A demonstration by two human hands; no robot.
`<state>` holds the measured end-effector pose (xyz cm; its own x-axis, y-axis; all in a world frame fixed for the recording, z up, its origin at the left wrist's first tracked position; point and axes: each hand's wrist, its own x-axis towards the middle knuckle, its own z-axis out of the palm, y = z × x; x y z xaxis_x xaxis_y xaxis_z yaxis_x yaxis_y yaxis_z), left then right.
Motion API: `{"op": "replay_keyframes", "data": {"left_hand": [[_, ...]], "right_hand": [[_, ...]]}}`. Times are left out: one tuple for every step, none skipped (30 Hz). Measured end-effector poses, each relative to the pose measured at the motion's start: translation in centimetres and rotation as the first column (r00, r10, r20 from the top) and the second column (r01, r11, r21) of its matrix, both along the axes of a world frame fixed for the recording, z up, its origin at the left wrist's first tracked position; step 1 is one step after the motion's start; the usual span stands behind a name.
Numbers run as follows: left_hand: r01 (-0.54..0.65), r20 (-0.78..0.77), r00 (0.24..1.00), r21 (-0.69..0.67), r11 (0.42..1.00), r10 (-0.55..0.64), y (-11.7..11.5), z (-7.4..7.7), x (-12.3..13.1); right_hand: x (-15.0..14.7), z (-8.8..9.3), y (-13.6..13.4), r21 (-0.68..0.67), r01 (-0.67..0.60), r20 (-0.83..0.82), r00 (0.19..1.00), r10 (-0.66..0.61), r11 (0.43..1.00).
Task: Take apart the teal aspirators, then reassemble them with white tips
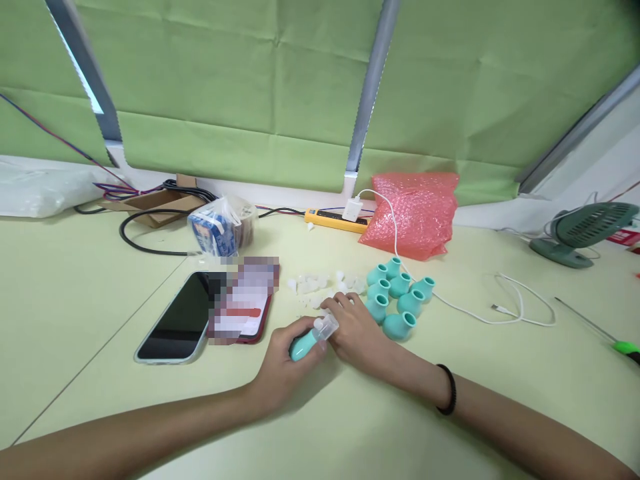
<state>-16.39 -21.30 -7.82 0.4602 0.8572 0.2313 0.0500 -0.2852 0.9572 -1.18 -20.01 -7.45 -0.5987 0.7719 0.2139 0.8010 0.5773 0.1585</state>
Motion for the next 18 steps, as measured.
{"op": "replay_keyframes", "data": {"left_hand": [[0.0,-0.002,1.0,0.012,1.0,0.0,0.0,-0.1,0.0],[-0.001,-0.006,1.0,0.022,1.0,0.001,0.0,-0.1,0.0],[-0.005,-0.012,1.0,0.031,1.0,0.005,0.0,-0.2,0.1],[-0.011,-0.021,1.0,0.042,0.999,0.012,0.0,-0.2,0.1],[-0.02,-0.033,0.999,0.054,0.998,0.022,-0.1,-0.3,0.2],[-0.031,-0.045,0.998,0.067,0.997,0.034,-0.1,-0.2,0.2],[-0.041,-0.056,0.997,0.078,0.996,0.045,-0.2,-0.2,0.2],[-0.042,-0.068,0.997,0.084,0.996,0.048,-0.2,-0.2,0.2],[-0.038,-0.079,0.996,0.086,0.996,0.044,-0.3,-0.2,0.2],[-0.029,-0.088,0.995,0.085,0.996,0.037,-0.3,-0.2,0.2],[-0.017,-0.095,0.995,0.084,0.996,0.025,-0.3,-0.2,0.1],[-0.005,-0.099,0.995,0.081,0.997,0.013,-0.3,-0.3,0.1],[0.005,-0.101,0.995,0.076,0.997,0.002,-0.3,-0.3,0.0],[0.014,-0.101,0.995,0.068,0.998,-0.008,-0.3,-0.4,-0.1],[0.023,-0.097,0.995,0.055,0.998,-0.018,-0.2,-0.4,-0.1],[0.033,-0.091,0.995,0.036,0.999,-0.029,-0.2,-0.5,-0.2],[0.043,-0.084,0.996,0.016,0.999,-0.041,-0.2,-0.5,-0.2],[0.054,-0.076,0.996,-0.004,0.999,-0.054,-0.1,-0.5,-0.2]], "right_hand": [[0.2,0.0,0.0,-0.009,-0.005,-0.034,0.999,0.005,1.0],[0.4,0.0,0.0,-0.029,-0.011,-0.065,0.998,0.009,1.0],[0.5,0.1,0.0,-0.055,-0.013,-0.093,0.996,0.007,0.998],[0.7,0.1,0.0,-0.086,-0.01,-0.118,0.993,0.0,0.996],[0.7,0.2,0.0,-0.116,-0.003,-0.142,0.99,-0.013,0.993],[0.8,0.3,0.0,-0.139,0.007,-0.168,0.985,-0.031,0.99],[0.8,0.3,-0.1,-0.154,0.015,-0.197,0.979,-0.046,0.988],[0.8,0.3,-0.1,-0.163,0.021,-0.228,0.972,-0.058,0.986],[0.8,0.3,-0.1,-0.168,0.023,-0.259,0.964,-0.067,0.985],[0.7,0.3,-0.1,-0.175,0.018,-0.291,0.954,-0.069,0.984],[0.7,0.3,-0.2,-0.181,0.008,-0.327,0.943,-0.068,0.984],[0.7,0.3,-0.2,-0.186,-0.006,-0.368,0.928,-0.064,0.983],[0.7,0.6,-0.2,-0.187,-0.022,-0.416,0.907,-0.059,0.982],[0.8,0.9,-0.2,-0.183,-0.037,-0.473,0.88,-0.054,0.982],[1.0,1.5,-0.2,-0.178,-0.052,-0.535,0.843,-0.052,0.983],[1.2,2.2,-0.3,-0.181,-0.069,-0.602,0.797,-0.055,0.981],[1.4,3.0,-0.3,-0.203,-0.092,-0.669,0.74,-0.069,0.975],[1.7,3.8,-0.3,-0.253,-0.136,-0.733,0.673,-0.098,0.958]]}}
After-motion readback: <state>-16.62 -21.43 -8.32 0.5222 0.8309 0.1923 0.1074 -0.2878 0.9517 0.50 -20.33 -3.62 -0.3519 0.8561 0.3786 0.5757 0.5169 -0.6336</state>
